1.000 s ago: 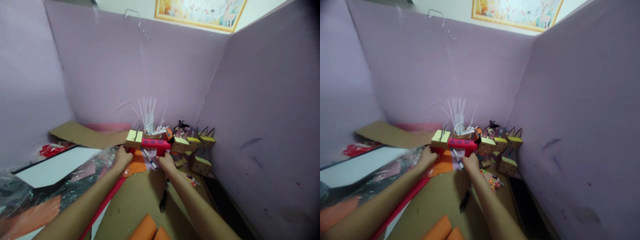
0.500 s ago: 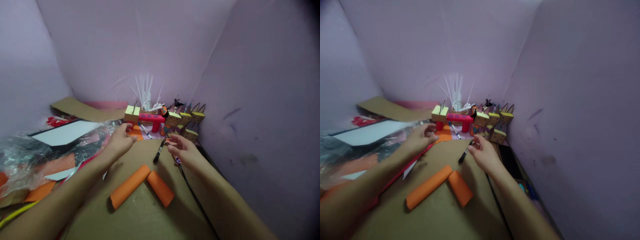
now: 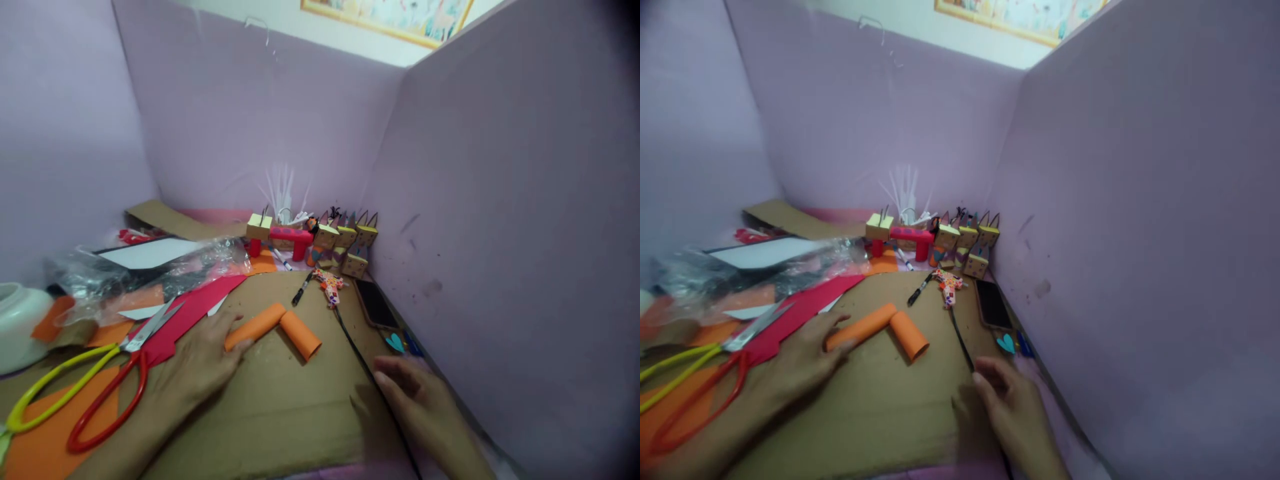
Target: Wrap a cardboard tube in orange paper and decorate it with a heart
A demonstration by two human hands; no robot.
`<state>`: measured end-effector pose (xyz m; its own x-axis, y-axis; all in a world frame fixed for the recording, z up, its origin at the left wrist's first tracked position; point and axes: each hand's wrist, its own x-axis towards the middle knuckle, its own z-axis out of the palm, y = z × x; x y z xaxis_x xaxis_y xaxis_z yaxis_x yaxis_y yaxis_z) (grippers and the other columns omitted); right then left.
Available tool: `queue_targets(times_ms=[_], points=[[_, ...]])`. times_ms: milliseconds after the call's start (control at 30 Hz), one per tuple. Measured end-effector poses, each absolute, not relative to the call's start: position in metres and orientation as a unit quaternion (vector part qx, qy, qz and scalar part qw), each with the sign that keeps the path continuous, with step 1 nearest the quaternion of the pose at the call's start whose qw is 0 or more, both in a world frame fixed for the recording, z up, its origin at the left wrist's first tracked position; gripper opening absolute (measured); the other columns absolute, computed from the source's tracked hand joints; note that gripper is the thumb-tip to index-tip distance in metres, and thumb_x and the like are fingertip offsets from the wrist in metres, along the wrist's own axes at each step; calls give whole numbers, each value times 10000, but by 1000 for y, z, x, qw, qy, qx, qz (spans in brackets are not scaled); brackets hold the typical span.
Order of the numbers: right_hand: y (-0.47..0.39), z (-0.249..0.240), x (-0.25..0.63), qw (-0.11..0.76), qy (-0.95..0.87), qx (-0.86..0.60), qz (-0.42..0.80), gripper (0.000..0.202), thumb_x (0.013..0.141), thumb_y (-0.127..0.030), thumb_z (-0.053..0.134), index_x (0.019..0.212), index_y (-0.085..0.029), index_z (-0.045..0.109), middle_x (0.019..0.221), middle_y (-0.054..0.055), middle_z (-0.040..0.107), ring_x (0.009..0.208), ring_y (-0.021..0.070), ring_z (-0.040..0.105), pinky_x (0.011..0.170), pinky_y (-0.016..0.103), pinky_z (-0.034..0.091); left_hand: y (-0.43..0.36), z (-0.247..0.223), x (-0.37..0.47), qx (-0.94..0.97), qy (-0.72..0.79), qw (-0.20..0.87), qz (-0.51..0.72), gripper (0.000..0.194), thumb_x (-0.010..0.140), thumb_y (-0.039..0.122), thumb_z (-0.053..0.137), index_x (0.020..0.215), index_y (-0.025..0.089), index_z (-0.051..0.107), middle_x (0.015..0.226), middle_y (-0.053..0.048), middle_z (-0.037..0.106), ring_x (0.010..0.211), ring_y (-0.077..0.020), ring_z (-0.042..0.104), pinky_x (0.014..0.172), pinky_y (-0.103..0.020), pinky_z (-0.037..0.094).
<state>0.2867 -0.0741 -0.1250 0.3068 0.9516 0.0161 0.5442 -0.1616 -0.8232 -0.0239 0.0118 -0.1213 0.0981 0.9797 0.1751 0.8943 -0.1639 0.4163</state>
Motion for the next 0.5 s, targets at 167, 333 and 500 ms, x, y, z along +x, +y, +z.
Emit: queue_targets(times_ms=[167,333,500], points=[[-73,-146,279,317,-533,-760,197,333,753,-370,471,976,-195,646,997,85,698,932,243,638,824,358,478,5,-124,-21,777,598,49,189,335,775,335,510,1073,189,556,1044,-74,606,968,-244,554,807,-341,425],[-66,-145,271,190,-556,-806,70,258,795,-317,494,975,-215,648,1029,82,683,924,251,631,759,343,473,6,-126,-20,775,613,28,149,344,771,286,499,1092,177,560,994,-88,617,936,-260,564,794,-353,426],[-59,-141,274,108,-573,-812,37,259,851,-293,419,850,-233,671,850,61,725,786,247,669,626,313,448,10,-133,-21,773,617,6,148,320,784,263,463,1068,171,580,981,-103,615,936,-274,565,770,-360,428]])
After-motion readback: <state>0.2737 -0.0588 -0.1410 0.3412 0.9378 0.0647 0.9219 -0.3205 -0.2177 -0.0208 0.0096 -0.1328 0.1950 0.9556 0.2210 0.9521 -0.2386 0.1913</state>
